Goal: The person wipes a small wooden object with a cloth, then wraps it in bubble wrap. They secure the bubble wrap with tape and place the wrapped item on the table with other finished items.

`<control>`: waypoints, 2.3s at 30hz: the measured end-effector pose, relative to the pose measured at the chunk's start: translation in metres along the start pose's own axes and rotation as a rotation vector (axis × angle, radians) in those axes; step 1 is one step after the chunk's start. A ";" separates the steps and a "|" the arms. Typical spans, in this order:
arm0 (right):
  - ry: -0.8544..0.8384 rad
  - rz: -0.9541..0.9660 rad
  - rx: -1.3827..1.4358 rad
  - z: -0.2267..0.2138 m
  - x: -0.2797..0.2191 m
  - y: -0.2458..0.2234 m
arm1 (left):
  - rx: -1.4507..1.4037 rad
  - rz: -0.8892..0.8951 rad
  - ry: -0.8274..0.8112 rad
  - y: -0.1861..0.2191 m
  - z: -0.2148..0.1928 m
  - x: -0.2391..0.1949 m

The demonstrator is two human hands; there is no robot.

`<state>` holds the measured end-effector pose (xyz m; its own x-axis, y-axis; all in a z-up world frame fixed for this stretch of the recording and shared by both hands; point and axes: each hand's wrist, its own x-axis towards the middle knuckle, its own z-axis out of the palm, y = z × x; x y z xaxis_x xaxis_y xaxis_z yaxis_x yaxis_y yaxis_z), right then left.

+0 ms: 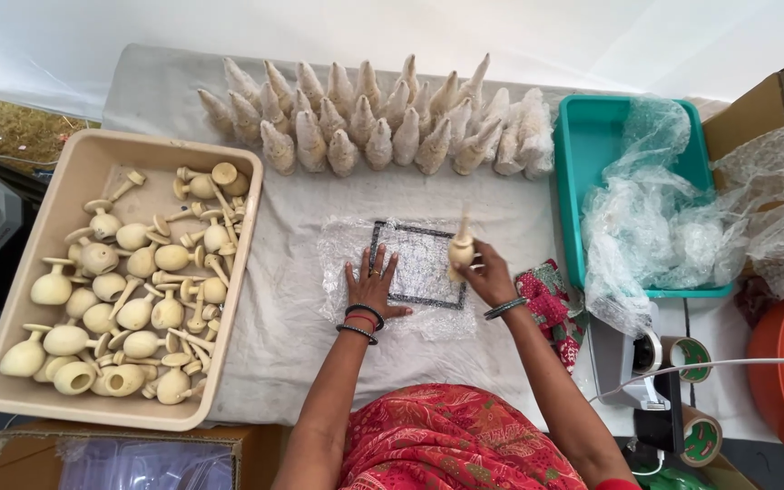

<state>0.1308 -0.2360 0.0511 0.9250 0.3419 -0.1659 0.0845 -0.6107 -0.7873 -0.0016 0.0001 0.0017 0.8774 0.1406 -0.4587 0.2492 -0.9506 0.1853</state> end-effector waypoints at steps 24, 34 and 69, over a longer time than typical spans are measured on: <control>-0.309 -0.127 -0.434 0.052 -0.003 -0.020 | -0.115 -0.016 0.013 0.010 -0.017 -0.008; -0.221 -0.355 -0.488 0.059 -0.019 -0.020 | -0.248 0.240 0.511 0.043 -0.003 -0.033; -0.069 0.082 0.713 0.063 -0.046 0.062 | -0.244 0.146 0.614 0.065 0.021 -0.004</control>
<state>0.0700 -0.2449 -0.0273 0.8903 0.3737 -0.2601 -0.2688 -0.0296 -0.9627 0.0024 -0.0681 -0.0029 0.9648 0.2160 0.1500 0.1326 -0.8922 0.4317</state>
